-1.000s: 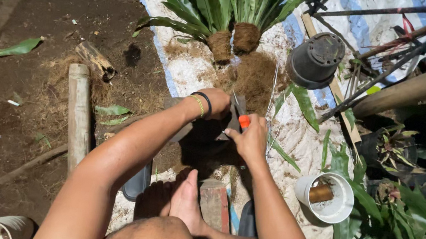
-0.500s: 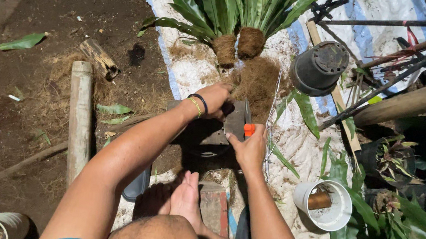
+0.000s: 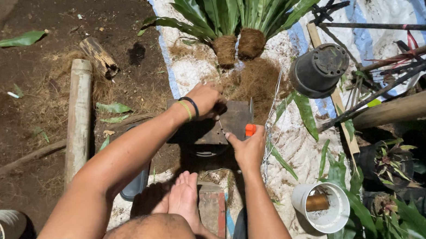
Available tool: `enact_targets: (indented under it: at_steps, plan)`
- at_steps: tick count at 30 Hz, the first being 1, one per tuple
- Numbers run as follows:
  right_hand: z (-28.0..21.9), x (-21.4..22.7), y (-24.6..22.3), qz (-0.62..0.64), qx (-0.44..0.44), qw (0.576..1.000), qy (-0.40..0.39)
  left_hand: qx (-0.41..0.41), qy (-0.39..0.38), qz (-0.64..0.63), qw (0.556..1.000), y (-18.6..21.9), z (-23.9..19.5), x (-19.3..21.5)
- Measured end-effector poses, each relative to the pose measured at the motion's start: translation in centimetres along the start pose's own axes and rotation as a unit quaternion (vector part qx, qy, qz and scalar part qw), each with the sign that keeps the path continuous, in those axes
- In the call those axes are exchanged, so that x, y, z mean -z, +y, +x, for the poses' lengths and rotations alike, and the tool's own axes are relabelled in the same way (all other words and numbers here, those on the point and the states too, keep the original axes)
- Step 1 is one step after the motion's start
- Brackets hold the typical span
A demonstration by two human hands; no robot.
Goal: The person mounts plants onto a wooden board by threading wire through holes and twisting it securely with a pair of pliers.
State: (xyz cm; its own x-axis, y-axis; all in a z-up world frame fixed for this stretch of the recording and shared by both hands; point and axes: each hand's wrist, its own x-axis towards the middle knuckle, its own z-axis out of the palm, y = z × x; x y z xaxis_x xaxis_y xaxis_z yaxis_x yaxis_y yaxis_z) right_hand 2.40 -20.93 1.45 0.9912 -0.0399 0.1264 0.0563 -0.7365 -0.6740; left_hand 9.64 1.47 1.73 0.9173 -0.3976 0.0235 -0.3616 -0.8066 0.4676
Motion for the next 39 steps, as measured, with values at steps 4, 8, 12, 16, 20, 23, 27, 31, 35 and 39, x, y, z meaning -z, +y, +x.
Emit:
enact_targets:
  at_steps: [4,8,12,16,20,23,27,31,35,39]
  plan:
    - [0.0,-0.1,-0.3,0.001,-0.038,0.999,-0.016,-0.033,0.032,0.015,0.999,0.6,-2.4,1.2]
    - [0.2,0.1,-0.5,-0.002,-0.030,0.999,-0.012,-0.012,0.032,0.050,0.998,1.3,-3.4,1.2]
    - [0.2,0.2,-0.7,0.002,-0.027,1.000,-0.013,-0.058,0.072,0.112,0.989,1.9,-4.8,0.7]
    - [0.2,0.4,-0.8,0.010,-0.037,0.999,-0.018,-0.067,0.057,0.099,0.991,3.0,-6.4,0.7]
    - [0.3,0.4,-0.8,0.008,-0.038,0.999,-0.022,-0.120,0.083,0.097,0.984,4.0,-7.0,2.4]
    - [0.3,0.5,-0.8,0.007,-0.036,0.999,-0.023,-0.141,0.014,0.115,0.983,5.0,-6.6,3.5]
    - [0.2,0.5,-1.0,-0.002,-0.034,0.999,-0.022,-0.161,-0.059,0.156,0.973,5.9,-5.5,3.9]
    - [0.2,0.6,-1.1,0.015,-0.040,0.999,-0.028,-0.176,-0.059,0.167,0.968,5.9,-4.8,3.1]
    - [0.0,0.5,-0.9,0.005,-0.032,0.999,-0.025,-0.175,-0.057,0.165,0.969,5.8,-4.8,2.2]
    - [0.0,0.5,-0.8,-0.002,-0.012,1.000,-0.022,-0.165,-0.064,0.164,0.970,6.0,-4.8,2.0]
